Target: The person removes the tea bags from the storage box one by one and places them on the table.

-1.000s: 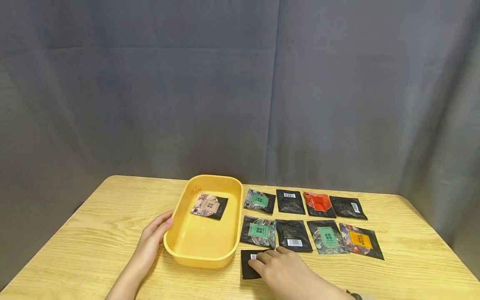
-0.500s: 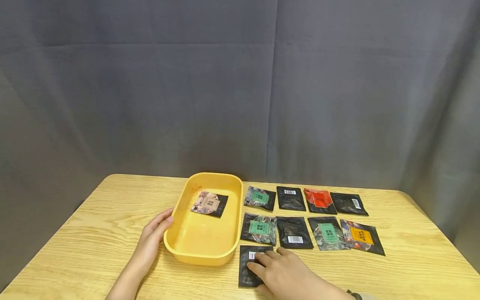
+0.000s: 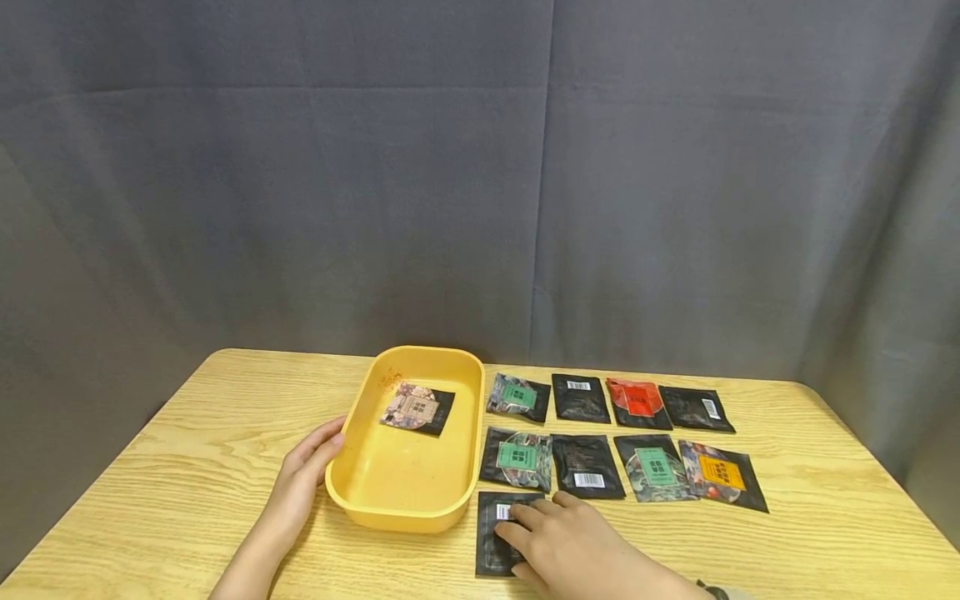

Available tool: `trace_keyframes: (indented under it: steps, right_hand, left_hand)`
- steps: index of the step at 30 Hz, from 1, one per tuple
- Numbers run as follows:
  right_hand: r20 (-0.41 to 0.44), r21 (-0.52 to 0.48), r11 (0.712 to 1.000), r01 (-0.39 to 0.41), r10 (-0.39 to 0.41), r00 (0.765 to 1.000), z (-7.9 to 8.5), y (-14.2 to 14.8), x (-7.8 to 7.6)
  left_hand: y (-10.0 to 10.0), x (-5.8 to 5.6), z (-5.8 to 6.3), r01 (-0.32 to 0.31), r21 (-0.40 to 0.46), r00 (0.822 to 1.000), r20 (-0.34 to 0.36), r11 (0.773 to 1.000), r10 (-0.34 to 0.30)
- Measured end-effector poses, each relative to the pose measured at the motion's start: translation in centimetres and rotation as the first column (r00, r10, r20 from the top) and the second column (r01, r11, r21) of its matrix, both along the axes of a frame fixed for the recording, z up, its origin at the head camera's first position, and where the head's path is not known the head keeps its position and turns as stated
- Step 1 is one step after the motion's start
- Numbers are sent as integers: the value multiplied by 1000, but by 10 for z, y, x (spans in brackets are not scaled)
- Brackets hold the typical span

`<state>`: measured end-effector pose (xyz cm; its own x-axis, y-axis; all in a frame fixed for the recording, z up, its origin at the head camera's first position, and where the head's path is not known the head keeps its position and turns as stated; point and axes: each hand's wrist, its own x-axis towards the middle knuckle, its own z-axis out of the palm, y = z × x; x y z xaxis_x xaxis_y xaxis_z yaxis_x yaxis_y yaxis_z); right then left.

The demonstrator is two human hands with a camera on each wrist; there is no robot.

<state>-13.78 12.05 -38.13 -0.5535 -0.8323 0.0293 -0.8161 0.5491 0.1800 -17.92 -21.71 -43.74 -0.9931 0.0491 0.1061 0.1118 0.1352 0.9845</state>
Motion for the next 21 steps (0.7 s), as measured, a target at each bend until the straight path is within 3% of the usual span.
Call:
trace_keyframes:
  steps: [10, 15, 21]
  right_hand:
    - [61, -121, 993, 2, 6, 998, 18, 0, 0]
    - [-33, -206, 975, -88, 83, 996, 23, -2, 0]
    - [-199, -306, 927, -218, 162, 967, 25, -8, -3]
  left_hand:
    - [0, 0, 0, -8, -5, 1000, 2, 1000, 8]
    - [0, 0, -1, -2, -1, 1000, -1, 1000, 2]
    - [0, -1, -1, -1, 0, 1000, -6, 1000, 1]
